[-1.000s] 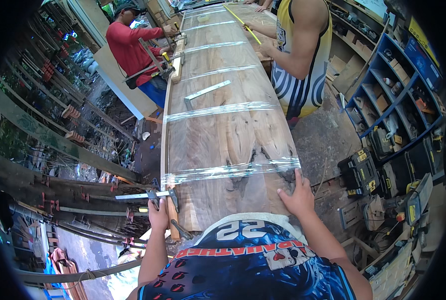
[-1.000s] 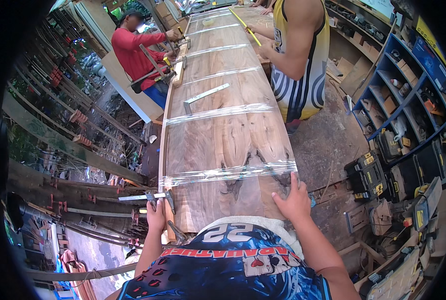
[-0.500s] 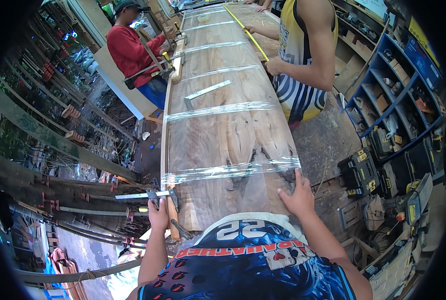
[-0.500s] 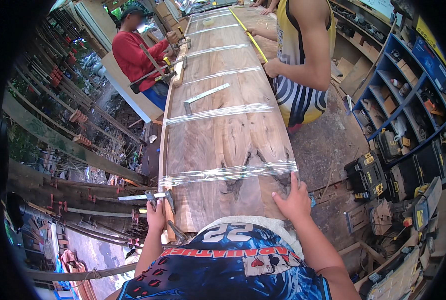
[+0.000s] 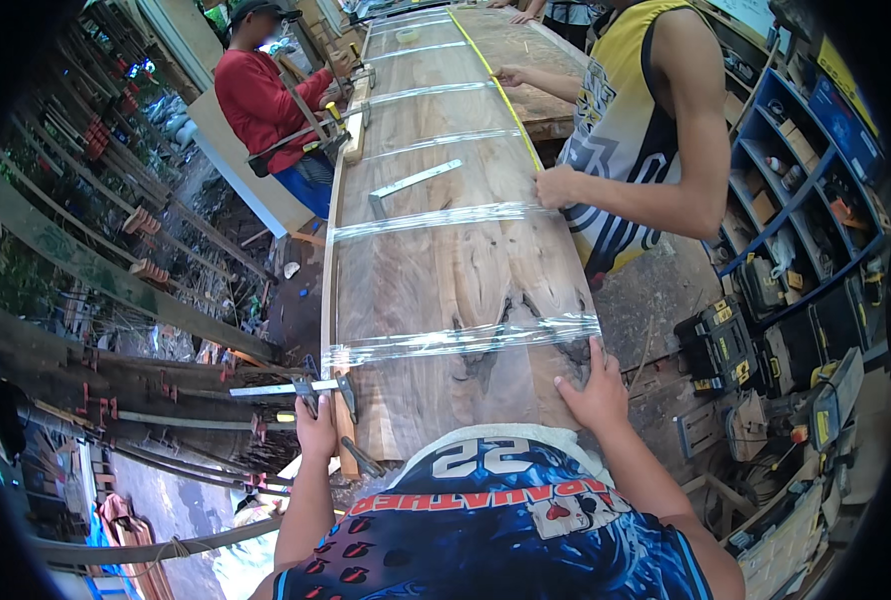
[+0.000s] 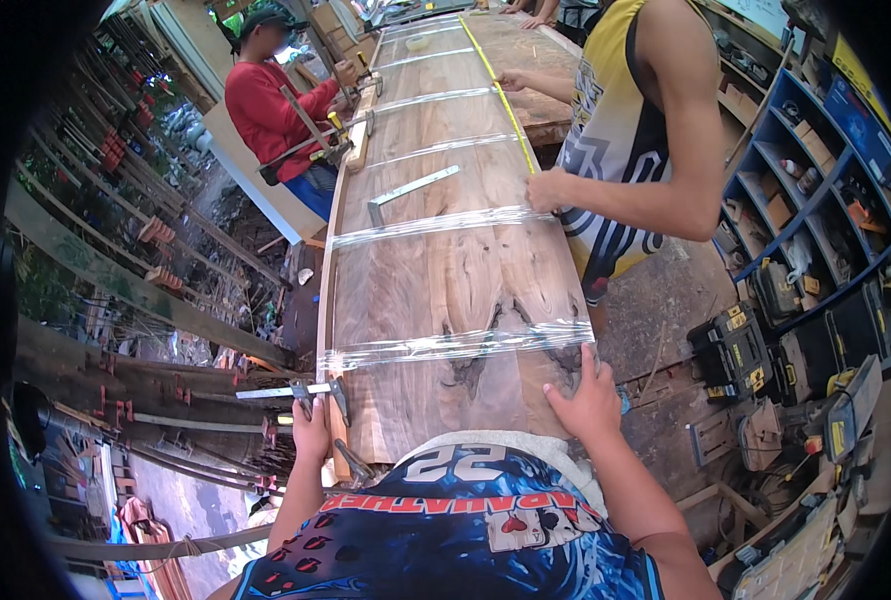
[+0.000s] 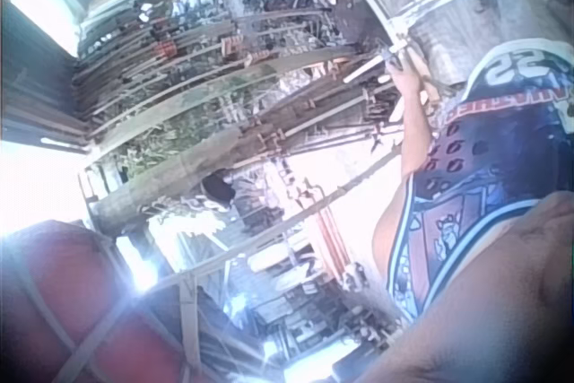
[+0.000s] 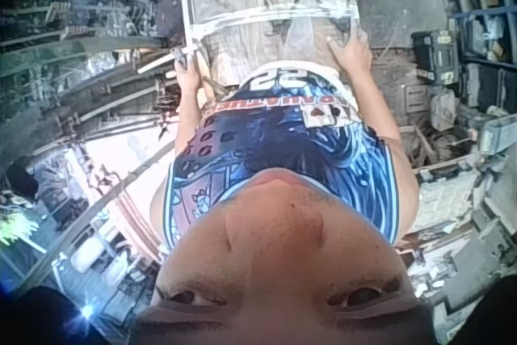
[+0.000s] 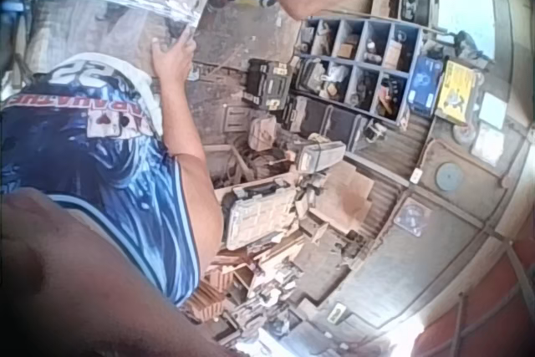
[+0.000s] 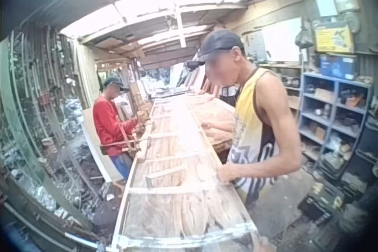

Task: The person works with others to measure and clamp a large wooden slab, using a measuring tape and bar clamps to secure the wood.

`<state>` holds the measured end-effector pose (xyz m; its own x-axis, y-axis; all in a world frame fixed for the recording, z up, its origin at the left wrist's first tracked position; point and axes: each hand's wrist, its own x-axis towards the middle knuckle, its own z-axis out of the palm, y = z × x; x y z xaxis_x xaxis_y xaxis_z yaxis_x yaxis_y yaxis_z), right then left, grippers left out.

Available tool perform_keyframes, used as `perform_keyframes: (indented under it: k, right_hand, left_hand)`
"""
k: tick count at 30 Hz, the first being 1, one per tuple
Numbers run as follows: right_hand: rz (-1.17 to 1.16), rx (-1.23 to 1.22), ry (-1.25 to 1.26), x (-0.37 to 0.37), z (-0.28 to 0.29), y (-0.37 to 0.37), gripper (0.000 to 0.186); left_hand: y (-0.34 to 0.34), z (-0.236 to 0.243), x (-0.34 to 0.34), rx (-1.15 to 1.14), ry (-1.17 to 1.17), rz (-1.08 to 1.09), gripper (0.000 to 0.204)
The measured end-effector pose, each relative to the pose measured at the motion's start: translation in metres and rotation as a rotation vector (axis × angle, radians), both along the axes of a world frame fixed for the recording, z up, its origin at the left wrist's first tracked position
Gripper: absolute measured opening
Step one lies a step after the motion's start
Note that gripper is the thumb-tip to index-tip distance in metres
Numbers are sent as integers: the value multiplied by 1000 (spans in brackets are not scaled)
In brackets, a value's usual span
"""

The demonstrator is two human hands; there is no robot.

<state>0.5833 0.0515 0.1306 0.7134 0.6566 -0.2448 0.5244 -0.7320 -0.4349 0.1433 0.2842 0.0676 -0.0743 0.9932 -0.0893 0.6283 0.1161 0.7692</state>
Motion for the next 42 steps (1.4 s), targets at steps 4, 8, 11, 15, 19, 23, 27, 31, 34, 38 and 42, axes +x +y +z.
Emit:
perform_keyframes:
  k: [4,8,11,15,19,23,27,31,34,38,42]
  right_hand:
    - [-7,10,11,0,3,0,101]
    - [-7,5,-1,0,3,1,100]
    - [-7,-3,-1,0,5,2,100]
    - [-7,-13,16,1,5,2,100]
    - [-6,-21,13,0,5,2,100]
    - [1,-18,2,1,0,1,101]
    - [5,-15,2,1,0,2,101]
    - [0,-13,-5,1,0,1,101]
    - [-2,-20,-10,0,1,1,101]
    - [1,-20,-8,-1,0,1,101]
    - [0,-8,-51,2,-15,-2,99]
  left_hand:
    - [1,2,2,-8,-26,-13,68]
    - [0,8,5,-21,-9,-11,68]
    - [1,4,3,-14,-18,-5,68]
    - [0,7,6,-14,10,1,67]
    - [-1,11,7,-22,-6,-12,66]
    - [1,5,3,-18,-7,-3,65]
    - [1,6,3,-31,-5,-13,65]
    - [1,7,5,-40,-4,-1,67]
    - [0,7,4,-36,-2,5,67]
    - [-1,8,5,-19,20,10,69]
    - [1,6,4,-32,-11,0,70]
